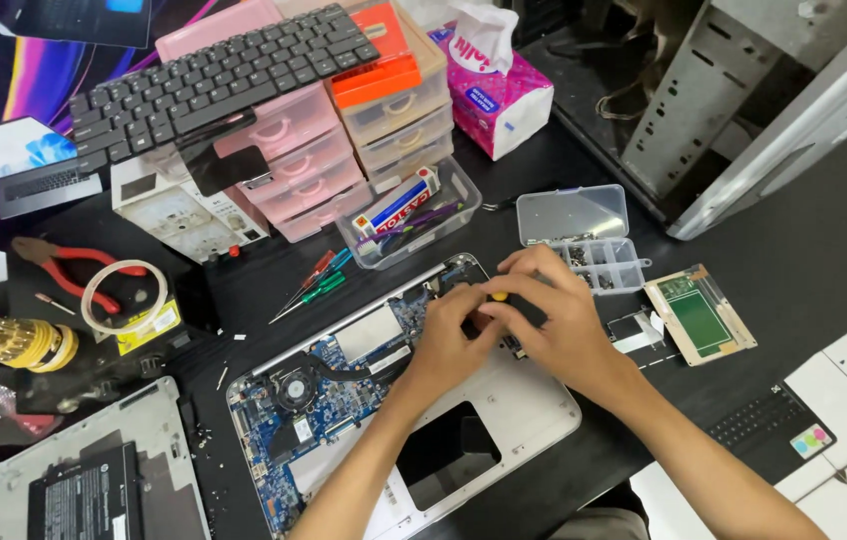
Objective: Repairing a laptop by removing internal screws and disconnecting ribbon cables
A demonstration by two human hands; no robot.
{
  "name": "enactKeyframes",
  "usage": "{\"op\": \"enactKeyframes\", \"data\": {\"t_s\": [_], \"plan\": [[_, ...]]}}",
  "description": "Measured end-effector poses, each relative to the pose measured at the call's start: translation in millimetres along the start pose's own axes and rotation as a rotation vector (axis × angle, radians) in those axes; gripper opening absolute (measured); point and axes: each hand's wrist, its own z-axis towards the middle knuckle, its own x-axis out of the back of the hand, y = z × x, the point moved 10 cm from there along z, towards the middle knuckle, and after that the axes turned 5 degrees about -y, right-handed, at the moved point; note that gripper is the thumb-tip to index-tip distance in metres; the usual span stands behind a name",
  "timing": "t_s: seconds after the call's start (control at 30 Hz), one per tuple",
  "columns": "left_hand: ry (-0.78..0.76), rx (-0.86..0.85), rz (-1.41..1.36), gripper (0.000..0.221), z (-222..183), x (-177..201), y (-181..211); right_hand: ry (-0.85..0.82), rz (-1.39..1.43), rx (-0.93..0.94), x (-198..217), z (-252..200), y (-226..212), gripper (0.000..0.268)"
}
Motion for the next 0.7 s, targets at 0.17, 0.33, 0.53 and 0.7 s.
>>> {"op": "enactKeyframes", "data": {"t_s": [0.17, 0.33, 0.53, 0.7], "plan": [[0.069, -0.108, -0.032, 0.020, 3.0, 11.7, 38.3, 0.023, 0.062, 0.019, 1.1, -2.1, -7.6, 0.010], [0.054, -0.163, -0.010, 0.012, -12.2, 4.0, 17.6, -0.001, 0.089, 0.023, -7.6, -1.1, -13.6, 0.013], [0.086, -0.094, 0.067, 0.021, -11.4, 7.3, -2.2, 0.001, 0.113, 0.023, -7.7, 7.0, -9.7, 0.012], [0.183, -0.049, 0.034, 0.039, -9.3, 16.4, -2.8, -0.057, 0.167, 0.006, -14.5, 8.2, -10.8, 0.018]]}}
